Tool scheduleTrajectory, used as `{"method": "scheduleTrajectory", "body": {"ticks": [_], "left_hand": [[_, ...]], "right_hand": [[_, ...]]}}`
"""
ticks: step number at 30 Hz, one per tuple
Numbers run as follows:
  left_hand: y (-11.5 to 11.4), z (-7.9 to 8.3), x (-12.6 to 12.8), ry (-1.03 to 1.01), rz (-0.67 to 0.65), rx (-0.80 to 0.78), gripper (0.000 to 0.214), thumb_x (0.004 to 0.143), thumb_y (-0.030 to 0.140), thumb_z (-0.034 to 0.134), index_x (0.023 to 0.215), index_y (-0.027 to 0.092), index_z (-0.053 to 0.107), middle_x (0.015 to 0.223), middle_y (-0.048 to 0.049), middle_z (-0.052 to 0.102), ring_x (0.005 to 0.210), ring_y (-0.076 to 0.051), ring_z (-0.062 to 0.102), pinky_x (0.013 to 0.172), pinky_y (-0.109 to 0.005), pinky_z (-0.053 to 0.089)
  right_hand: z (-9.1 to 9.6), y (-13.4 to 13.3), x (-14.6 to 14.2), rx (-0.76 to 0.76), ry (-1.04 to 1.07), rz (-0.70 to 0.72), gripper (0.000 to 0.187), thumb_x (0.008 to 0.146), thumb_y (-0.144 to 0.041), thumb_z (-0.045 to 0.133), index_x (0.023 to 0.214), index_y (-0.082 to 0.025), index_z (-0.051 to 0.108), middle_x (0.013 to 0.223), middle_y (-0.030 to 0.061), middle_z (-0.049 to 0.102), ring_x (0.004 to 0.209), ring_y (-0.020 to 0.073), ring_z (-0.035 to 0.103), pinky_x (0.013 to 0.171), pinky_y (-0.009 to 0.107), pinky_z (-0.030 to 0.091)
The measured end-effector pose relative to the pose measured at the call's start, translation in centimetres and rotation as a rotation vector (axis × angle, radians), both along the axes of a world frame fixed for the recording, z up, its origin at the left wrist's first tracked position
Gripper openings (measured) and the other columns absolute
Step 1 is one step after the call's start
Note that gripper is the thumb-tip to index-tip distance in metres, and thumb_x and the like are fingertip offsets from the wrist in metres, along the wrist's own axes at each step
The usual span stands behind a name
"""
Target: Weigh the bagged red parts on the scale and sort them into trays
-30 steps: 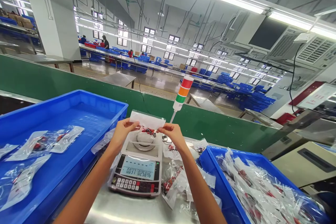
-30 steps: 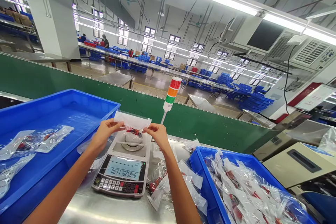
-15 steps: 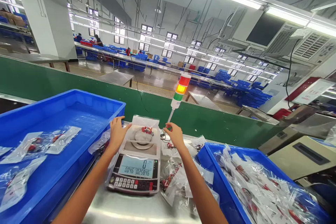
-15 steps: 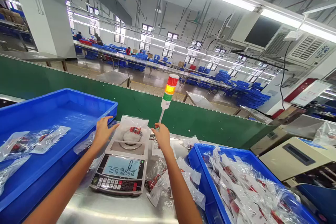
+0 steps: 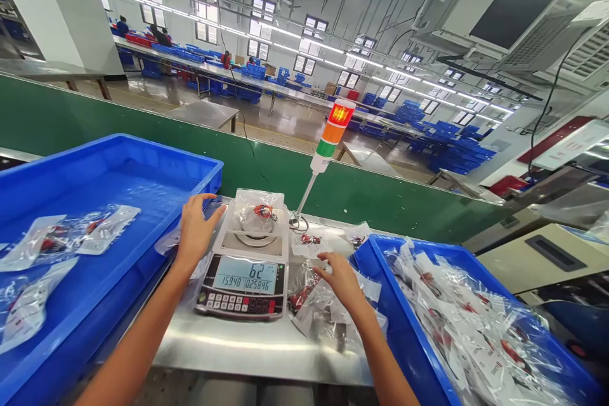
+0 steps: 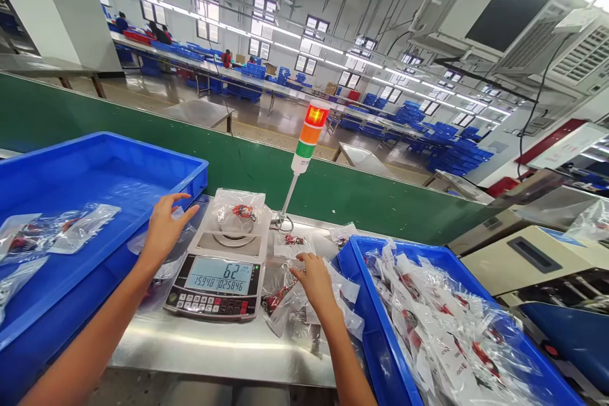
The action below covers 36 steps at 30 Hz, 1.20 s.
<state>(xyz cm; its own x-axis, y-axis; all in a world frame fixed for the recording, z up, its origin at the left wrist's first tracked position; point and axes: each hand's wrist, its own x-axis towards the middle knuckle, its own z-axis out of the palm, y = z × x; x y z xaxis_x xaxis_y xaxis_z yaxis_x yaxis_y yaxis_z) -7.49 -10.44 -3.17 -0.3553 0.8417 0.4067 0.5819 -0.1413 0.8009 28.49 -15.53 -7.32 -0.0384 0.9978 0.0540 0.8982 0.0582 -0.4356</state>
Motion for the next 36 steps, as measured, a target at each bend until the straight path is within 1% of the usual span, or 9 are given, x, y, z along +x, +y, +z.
{"method": "scheduleTrajectory", "body": {"ticks": [5, 11, 14, 16, 20, 23, 26, 31, 36], "left_hand": [[1.0, 0.2, 0.5, 0.042, -0.018, -0.013, 0.036, 0.087, 0.042, 0.058, 0.116, 0.020, 0.061, 0.124, -0.0119, 0.063, 0.122, -0.031, 0.055, 0.108, -0.047, 0.045], [6.4, 1.5, 1.6, 0.138, -0.066, -0.050, 0.031, 0.088, 0.033, 0.057, 0.113, 0.017, 0.063, 0.124, -0.0132, 0.067, 0.120, -0.030, 0.057, 0.108, -0.046, 0.044], [8.7, 1.7, 2.1, 0.182, -0.083, -0.081, 0.029, 0.086, 0.030, 0.057, 0.111, 0.016, 0.064, 0.121, -0.0133, 0.069, 0.119, -0.032, 0.058, 0.106, -0.047, 0.044], [9.7, 1.6, 2.3, 0.206, -0.096, -0.094, 0.028, 0.086, 0.029, 0.057, 0.110, 0.017, 0.064, 0.120, -0.0130, 0.069, 0.119, -0.032, 0.058, 0.105, -0.046, 0.045], [10.4, 1.3, 2.4, 0.243, -0.127, -0.104, 0.029, 0.089, 0.028, 0.053, 0.113, 0.016, 0.065, 0.123, -0.0138, 0.069, 0.120, -0.031, 0.058, 0.104, -0.046, 0.045], [10.6, 1.3, 2.4, 0.276, -0.178, -0.099, 0.029, 0.091, 0.028, 0.053, 0.114, 0.016, 0.065, 0.124, -0.0132, 0.068, 0.123, -0.030, 0.056, 0.106, -0.047, 0.044], [10.9, 1.7, 2.6, 0.321, -0.281, -0.092, 0.024, 0.092, 0.027, 0.057, 0.111, 0.016, 0.067, 0.120, -0.0105, 0.070, 0.124, -0.027, 0.056, 0.108, -0.048, 0.043], [11.0, 2.5, 3.4, 0.375, -0.424, -0.102, 0.023, 0.091, 0.038, 0.061, 0.094, 0.017, 0.071, 0.102, -0.0101, 0.073, 0.114, -0.025, 0.061, 0.100, -0.046, 0.047], [10.0, 4.3, 4.5, 0.370, -0.462, -0.094, 0.020, 0.077, 0.042, 0.066, 0.072, 0.022, 0.068, 0.078, -0.0069, 0.070, 0.097, -0.028, 0.063, 0.091, -0.043, 0.050]], "right_hand": [[-0.9, -1.1, -0.3, -0.050, -0.044, 0.018, 0.030, 0.084, -0.023, 0.073, 0.113, -0.021, 0.071, 0.116, 0.0096, 0.072, 0.112, 0.0325, 0.060, 0.094, 0.039, 0.043], [-2.5, -1.4, -0.6, -0.091, -0.020, -0.030, 0.055, 0.067, -0.011, 0.079, 0.121, -0.017, 0.068, 0.117, 0.0146, 0.070, 0.113, 0.0392, 0.058, 0.087, 0.043, 0.045], [-2.8, -1.3, -0.1, -0.084, 0.062, -0.064, 0.050, 0.068, -0.008, 0.070, 0.116, -0.019, 0.070, 0.102, 0.0101, 0.073, 0.103, 0.0331, 0.063, 0.085, 0.039, 0.046], [-2.7, -1.4, 0.5, -0.082, 0.136, -0.074, 0.034, 0.070, -0.011, 0.066, 0.102, -0.021, 0.072, 0.088, 0.0060, 0.074, 0.090, 0.0289, 0.067, 0.080, 0.036, 0.047], [-1.8, -2.5, 1.7, -0.058, 0.302, -0.061, 0.011, 0.075, -0.027, 0.061, 0.079, -0.022, 0.069, 0.082, 0.0055, 0.075, 0.081, 0.0267, 0.069, 0.076, 0.034, 0.050], [-1.0, -3.8, 2.2, -0.023, 0.414, -0.052, 0.024, 0.083, -0.043, 0.051, 0.080, -0.023, 0.064, 0.087, 0.0073, 0.075, 0.085, 0.0268, 0.071, 0.075, 0.034, 0.051], [0.2, -5.0, 2.4, -0.010, 0.491, -0.056, 0.033, 0.088, -0.054, 0.044, 0.082, -0.024, 0.058, 0.083, 0.0064, 0.074, 0.072, 0.0256, 0.072, 0.071, 0.035, 0.051], [3.4, -6.6, 2.5, 0.078, 0.612, -0.121, 0.032, 0.089, -0.056, 0.052, 0.085, -0.024, 0.058, 0.085, 0.0061, 0.074, 0.074, 0.0271, 0.073, 0.070, 0.034, 0.050], [5.5, -7.1, 2.7, 0.168, 0.631, -0.163, 0.033, 0.090, -0.057, 0.054, 0.090, -0.025, 0.060, 0.089, 0.0074, 0.076, 0.081, 0.0285, 0.073, 0.075, 0.036, 0.050]]}}
